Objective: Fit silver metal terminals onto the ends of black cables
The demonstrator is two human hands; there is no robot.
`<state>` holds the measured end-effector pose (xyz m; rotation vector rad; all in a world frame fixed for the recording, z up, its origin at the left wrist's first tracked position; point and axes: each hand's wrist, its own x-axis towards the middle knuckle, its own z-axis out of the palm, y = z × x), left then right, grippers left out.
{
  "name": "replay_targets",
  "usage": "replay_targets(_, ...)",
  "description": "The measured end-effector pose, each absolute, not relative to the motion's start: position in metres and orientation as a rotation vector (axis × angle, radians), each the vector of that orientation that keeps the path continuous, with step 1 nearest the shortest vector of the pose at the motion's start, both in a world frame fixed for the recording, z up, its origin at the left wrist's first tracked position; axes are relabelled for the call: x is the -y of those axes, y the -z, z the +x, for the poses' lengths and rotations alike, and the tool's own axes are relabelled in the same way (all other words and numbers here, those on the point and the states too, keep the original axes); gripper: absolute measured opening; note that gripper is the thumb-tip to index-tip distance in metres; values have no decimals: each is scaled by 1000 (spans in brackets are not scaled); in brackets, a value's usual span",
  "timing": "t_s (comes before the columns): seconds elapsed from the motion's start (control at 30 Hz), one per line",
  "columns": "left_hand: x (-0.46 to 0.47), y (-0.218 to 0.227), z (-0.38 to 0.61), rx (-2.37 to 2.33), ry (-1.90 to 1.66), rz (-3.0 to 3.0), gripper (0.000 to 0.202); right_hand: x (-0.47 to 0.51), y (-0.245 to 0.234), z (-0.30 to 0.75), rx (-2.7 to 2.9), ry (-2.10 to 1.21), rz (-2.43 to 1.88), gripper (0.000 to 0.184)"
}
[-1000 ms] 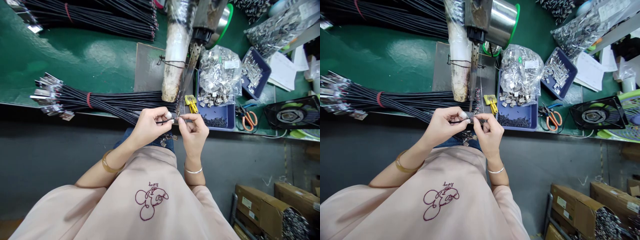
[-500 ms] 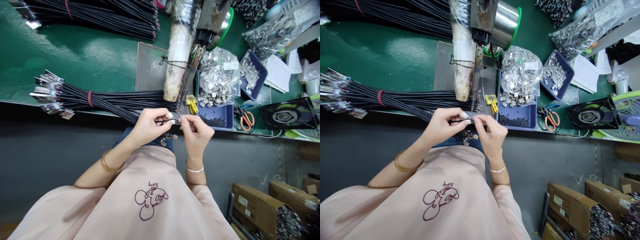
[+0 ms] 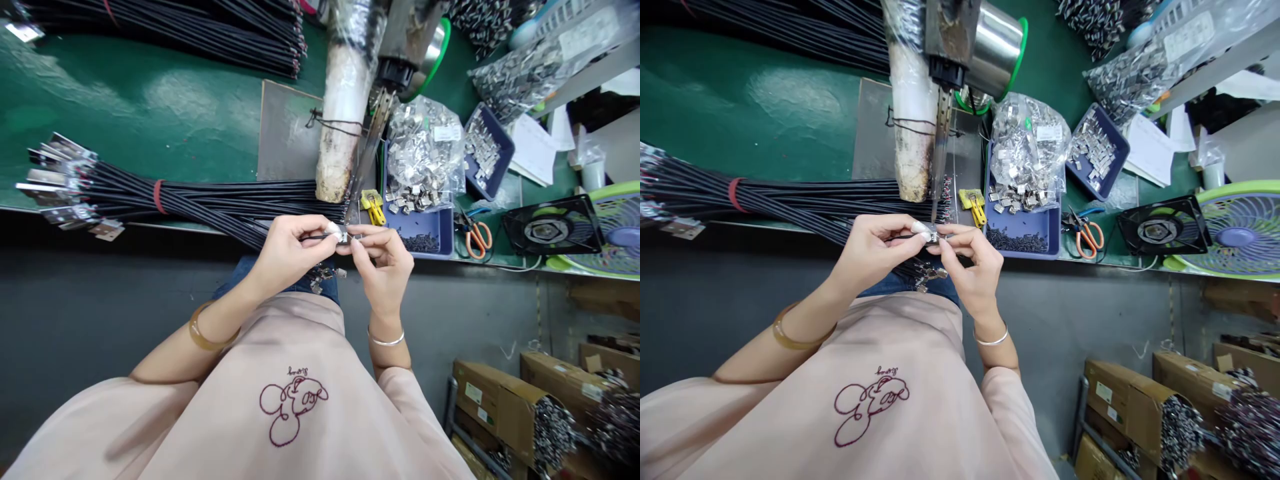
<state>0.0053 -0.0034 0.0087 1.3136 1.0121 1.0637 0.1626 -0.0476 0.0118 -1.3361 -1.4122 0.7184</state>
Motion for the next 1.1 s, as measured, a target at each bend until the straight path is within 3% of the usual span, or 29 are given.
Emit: replay_targets(1.1, 7, -10, 17, -1199, -1135, 1461, 11, 30, -11, 162, 1577, -565, -1348, 11)
